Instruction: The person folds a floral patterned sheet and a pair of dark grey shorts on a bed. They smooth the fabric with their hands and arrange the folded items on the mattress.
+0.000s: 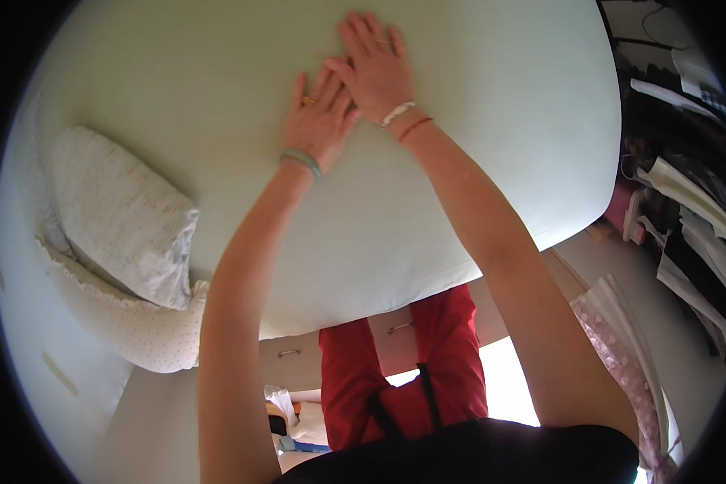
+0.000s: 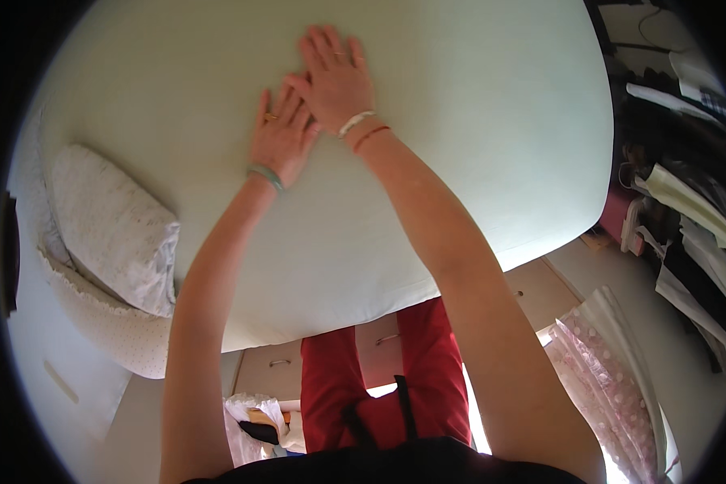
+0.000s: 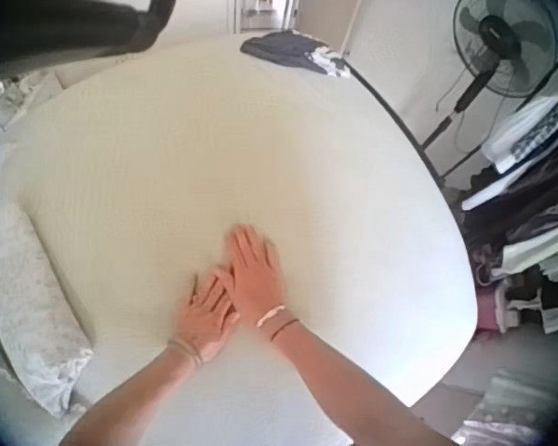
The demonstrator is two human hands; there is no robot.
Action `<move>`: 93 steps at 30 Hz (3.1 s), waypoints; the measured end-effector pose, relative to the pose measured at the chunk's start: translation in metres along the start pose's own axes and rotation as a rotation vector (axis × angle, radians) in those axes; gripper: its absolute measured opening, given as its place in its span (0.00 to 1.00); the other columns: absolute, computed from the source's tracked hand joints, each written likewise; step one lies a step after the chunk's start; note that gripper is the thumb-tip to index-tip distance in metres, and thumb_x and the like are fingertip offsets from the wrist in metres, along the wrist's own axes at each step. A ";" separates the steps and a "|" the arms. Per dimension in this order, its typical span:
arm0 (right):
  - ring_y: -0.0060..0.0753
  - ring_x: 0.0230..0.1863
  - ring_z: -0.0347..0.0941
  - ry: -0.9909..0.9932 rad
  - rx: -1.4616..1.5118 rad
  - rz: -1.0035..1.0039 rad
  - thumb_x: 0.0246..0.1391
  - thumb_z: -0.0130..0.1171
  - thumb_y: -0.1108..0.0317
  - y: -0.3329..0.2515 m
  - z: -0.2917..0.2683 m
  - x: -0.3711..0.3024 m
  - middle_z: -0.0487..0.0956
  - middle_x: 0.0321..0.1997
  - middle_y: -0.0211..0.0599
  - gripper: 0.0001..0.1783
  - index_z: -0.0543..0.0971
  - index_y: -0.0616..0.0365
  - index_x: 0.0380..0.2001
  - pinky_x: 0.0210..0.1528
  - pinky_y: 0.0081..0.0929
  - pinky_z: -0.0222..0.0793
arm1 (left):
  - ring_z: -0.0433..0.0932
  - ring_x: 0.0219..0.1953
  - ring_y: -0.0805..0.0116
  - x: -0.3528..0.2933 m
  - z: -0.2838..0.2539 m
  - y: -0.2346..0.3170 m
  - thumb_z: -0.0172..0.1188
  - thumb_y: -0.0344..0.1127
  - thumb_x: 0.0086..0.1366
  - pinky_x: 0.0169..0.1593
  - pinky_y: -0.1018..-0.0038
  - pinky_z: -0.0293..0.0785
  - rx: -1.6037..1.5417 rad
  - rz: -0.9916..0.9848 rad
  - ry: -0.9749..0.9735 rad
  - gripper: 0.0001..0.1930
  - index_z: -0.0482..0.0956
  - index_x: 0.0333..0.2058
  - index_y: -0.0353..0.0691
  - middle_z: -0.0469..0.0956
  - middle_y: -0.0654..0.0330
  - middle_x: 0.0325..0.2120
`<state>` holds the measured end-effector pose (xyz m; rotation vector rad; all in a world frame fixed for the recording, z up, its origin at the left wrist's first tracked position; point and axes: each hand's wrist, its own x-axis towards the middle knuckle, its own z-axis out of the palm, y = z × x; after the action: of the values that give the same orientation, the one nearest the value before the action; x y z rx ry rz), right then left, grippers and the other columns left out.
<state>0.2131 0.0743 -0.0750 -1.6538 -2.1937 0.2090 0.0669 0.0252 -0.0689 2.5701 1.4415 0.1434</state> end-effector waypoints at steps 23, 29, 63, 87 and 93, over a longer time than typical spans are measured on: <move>0.33 0.77 0.41 0.085 0.134 0.425 0.66 0.45 0.56 0.271 -0.200 -0.252 0.49 0.77 0.33 0.35 0.51 0.50 0.72 0.73 0.42 0.36 | 0.52 0.71 0.56 -0.024 0.026 0.338 0.46 0.50 0.71 0.70 0.45 0.39 -0.462 0.113 -0.210 0.25 0.64 0.65 0.57 0.56 0.54 0.68; 0.41 0.73 0.52 0.035 0.113 0.078 0.62 0.51 0.54 0.226 -0.138 -0.118 0.61 0.71 0.37 0.31 0.65 0.55 0.64 0.72 0.47 0.43 | 0.42 0.74 0.56 0.112 0.036 0.260 0.40 0.53 0.72 0.71 0.45 0.33 -0.147 -0.255 0.046 0.28 0.56 0.69 0.56 0.46 0.56 0.72; 0.48 0.70 0.55 -0.185 0.360 -0.216 0.59 0.56 0.68 0.345 -0.226 -0.019 0.61 0.70 0.46 0.28 0.65 0.56 0.63 0.68 0.45 0.53 | 0.39 0.74 0.58 0.218 0.020 0.342 0.48 0.46 0.72 0.71 0.46 0.32 -0.248 -0.817 0.182 0.29 0.53 0.69 0.60 0.40 0.58 0.73; 0.42 0.76 0.45 -0.350 -0.109 0.028 0.66 0.42 0.49 0.602 -0.141 0.282 0.56 0.74 0.39 0.32 0.59 0.55 0.67 0.71 0.49 0.43 | 0.42 0.74 0.63 0.504 0.080 0.439 0.42 0.54 0.71 0.71 0.47 0.34 -0.595 -0.274 -0.325 0.28 0.59 0.67 0.59 0.50 0.61 0.71; 0.45 0.74 0.48 -0.249 -0.094 -0.009 0.68 0.41 0.49 0.626 -0.169 0.287 0.56 0.73 0.47 0.33 0.58 0.60 0.67 0.70 0.50 0.46 | 0.47 0.73 0.60 0.475 0.051 0.444 0.47 0.49 0.70 0.71 0.49 0.37 -0.792 -0.544 0.155 0.27 0.61 0.67 0.58 0.53 0.58 0.70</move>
<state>0.7703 0.5125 -0.0735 -1.7497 -2.4261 0.3299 0.6938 0.1985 -0.0284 1.5221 1.6396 0.6798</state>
